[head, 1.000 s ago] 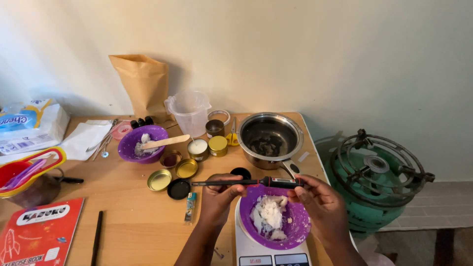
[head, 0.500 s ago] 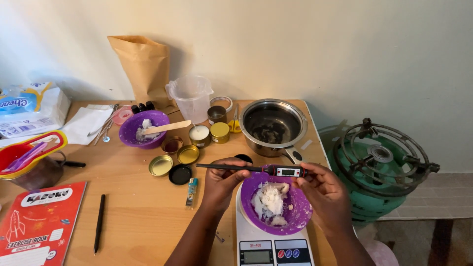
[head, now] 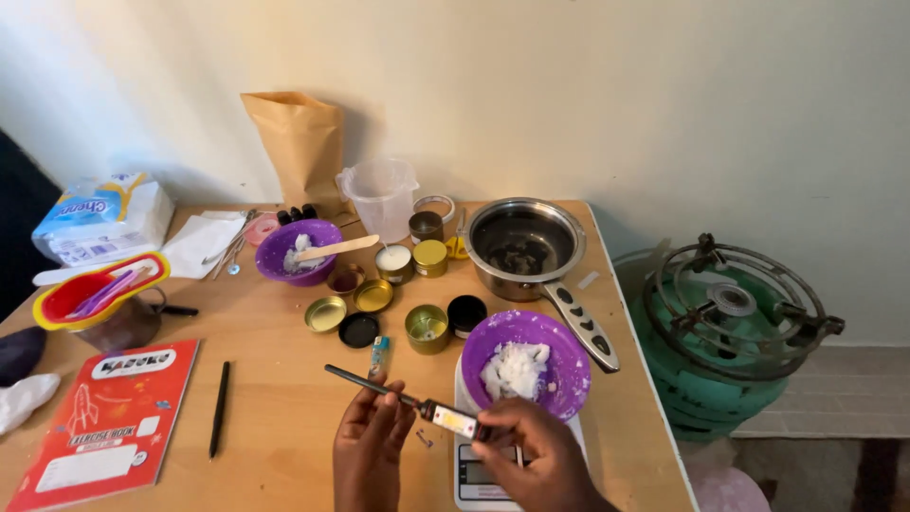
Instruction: Preparing tins and weighing wax for candle production, including setting up a heating station.
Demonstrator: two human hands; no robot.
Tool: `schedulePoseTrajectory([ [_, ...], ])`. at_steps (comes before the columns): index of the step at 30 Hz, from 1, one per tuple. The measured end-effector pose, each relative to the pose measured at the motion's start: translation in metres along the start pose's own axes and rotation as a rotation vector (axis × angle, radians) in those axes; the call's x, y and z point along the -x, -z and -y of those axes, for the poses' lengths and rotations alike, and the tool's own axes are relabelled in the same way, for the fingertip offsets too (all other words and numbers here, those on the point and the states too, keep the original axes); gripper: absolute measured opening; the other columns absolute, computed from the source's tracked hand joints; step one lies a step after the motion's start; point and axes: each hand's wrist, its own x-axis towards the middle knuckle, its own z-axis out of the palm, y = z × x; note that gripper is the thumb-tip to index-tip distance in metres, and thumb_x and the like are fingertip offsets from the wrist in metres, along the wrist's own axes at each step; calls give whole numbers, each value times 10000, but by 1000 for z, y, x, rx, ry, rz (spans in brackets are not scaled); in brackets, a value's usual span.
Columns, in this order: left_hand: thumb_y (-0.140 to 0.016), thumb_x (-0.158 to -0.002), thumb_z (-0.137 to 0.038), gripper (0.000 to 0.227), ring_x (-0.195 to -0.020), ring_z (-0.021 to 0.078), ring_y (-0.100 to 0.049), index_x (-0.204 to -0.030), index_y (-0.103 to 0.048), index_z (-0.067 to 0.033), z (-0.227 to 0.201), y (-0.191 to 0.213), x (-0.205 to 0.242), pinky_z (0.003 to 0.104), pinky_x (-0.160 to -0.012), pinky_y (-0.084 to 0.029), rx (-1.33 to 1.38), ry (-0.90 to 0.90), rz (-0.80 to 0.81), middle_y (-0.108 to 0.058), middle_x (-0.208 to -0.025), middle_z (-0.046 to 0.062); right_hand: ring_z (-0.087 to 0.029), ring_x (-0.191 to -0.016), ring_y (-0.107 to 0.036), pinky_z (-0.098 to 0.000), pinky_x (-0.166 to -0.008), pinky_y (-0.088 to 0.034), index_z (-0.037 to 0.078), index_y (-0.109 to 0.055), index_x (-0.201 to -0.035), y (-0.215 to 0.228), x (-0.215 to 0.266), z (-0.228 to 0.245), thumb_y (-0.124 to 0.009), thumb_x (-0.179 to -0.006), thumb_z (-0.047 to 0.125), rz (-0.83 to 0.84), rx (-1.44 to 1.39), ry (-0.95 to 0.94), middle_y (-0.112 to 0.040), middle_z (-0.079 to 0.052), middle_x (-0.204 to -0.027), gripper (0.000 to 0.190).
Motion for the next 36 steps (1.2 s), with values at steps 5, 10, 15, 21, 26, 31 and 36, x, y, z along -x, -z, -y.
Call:
schedulePoseTrajectory([
  [5,-632,-762,-76,672,-952,273,-627,-1385,-385,-32,-38,23,29,368,-863,-508,-491,131,-124,-568,-1247,145,-140,-682,-677,-234,-622,-593,54,-602,-941,-36,42,-11,-741,-788,75,240,85,52,-644,-86,-852,208],
  [10,-748,-720,-198,828,-894,236,-680,-1434,-330,-163,-42,31,27,378,-769,-516,-1043,141,-109,-500,-1341,53,-182,-684,-593,-303,-592,-485,70,-555,-989,-48,53,-25,-681,-880,121,484,315,-74,-541,-73,-859,174],
  [15,-758,-693,-246,823,-594,217,-633,-1387,-337,-112,-16,27,10,358,-729,-539,-1243,-22,-128,-351,-1366,82,-293,-672,-573,-378,-592,-440,77,-522,-1037,-52,59,-56,-568,-849,31,477,436,-32,-481,-115,-965,199],
  [21,-694,-746,-261,730,-890,382,-640,-1351,-354,-32,-5,16,-20,445,-764,-524,-1426,-157,-106,-301,-1404,153,-97,-507,-480,-227,-509,-345,70,-448,-1163,-52,38,-24,-414,-951,262,478,-71,-854,-497,-44,-566,287],
  [26,-627,-828,-314,472,-1037,381,-534,-1186,-473,-48,-7,1,-51,501,-773,-509,-1652,-279,-173,-430,-1253,125,25,-731,-570,-126,-728,-402,259,-559,-1069,-53,38,-27,-474,-868,317,427,209,-936,-628,118,-883,226],
  [31,-532,-864,-178,198,-695,331,-577,-816,-631,-13,8,22,-91,440,-545,-458,-1709,-422,-198,-571,-828,141,-121,-727,-622,-269,-620,-439,150,-620,-902,-47,71,-68,-577,-869,130,361,402,-54,-545,-15,-1132,58],
  [36,-622,-745,-245,165,-606,229,-552,-746,-642,-82,-11,3,-57,373,-545,-410,-1536,-338,-220,-611,-686,50,-136,-730,-610,-276,-550,-446,96,-650,-909,-42,67,-51,-562,-878,115,320,366,45,-576,-39,-1009,95],
])
